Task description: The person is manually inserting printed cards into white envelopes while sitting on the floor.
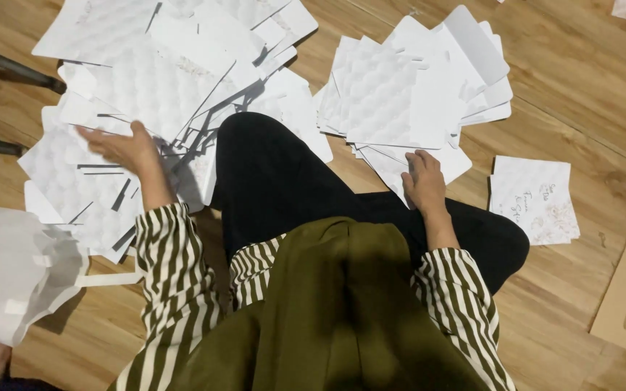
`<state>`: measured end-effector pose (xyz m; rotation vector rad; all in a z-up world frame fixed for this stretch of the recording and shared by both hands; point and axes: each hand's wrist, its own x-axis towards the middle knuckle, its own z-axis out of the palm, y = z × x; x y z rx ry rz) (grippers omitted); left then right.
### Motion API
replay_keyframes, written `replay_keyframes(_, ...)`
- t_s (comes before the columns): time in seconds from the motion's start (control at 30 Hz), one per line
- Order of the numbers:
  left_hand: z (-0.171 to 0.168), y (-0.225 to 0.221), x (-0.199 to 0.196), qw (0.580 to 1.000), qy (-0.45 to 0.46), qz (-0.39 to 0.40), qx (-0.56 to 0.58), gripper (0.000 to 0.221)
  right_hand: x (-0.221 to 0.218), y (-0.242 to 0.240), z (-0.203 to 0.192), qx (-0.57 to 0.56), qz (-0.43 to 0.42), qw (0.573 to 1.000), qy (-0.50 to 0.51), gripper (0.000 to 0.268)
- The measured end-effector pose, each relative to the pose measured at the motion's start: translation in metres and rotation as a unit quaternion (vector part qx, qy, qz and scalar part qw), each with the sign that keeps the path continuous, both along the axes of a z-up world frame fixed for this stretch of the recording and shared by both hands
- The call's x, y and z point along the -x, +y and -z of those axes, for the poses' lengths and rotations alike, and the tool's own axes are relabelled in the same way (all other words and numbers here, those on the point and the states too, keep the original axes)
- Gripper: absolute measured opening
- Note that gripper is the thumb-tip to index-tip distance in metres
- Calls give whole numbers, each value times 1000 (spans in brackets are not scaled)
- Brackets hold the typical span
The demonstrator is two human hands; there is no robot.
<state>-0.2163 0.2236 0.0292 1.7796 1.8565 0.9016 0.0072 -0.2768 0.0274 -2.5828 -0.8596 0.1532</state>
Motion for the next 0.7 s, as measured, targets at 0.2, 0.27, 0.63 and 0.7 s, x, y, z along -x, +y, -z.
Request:
replay_keyframes(0.2,-42,-64,-46,995,5,68,-75,90,-12,-10,4,31,-19,999,30,36)
replay_keyframes(0.27,-40,-80,-88,982,-4,153,-112,92,-29,-24,8,18,20,998,48,33)
replay_keyframes(0.63,-12,-253,-199,732,118,671,9,62,-60,-260,23,70,392,914,80,67)
replay_keyframes(0.7,23,-250,-201,668,259,695,68,73,-50,-283,27,35,435,885,164,87)
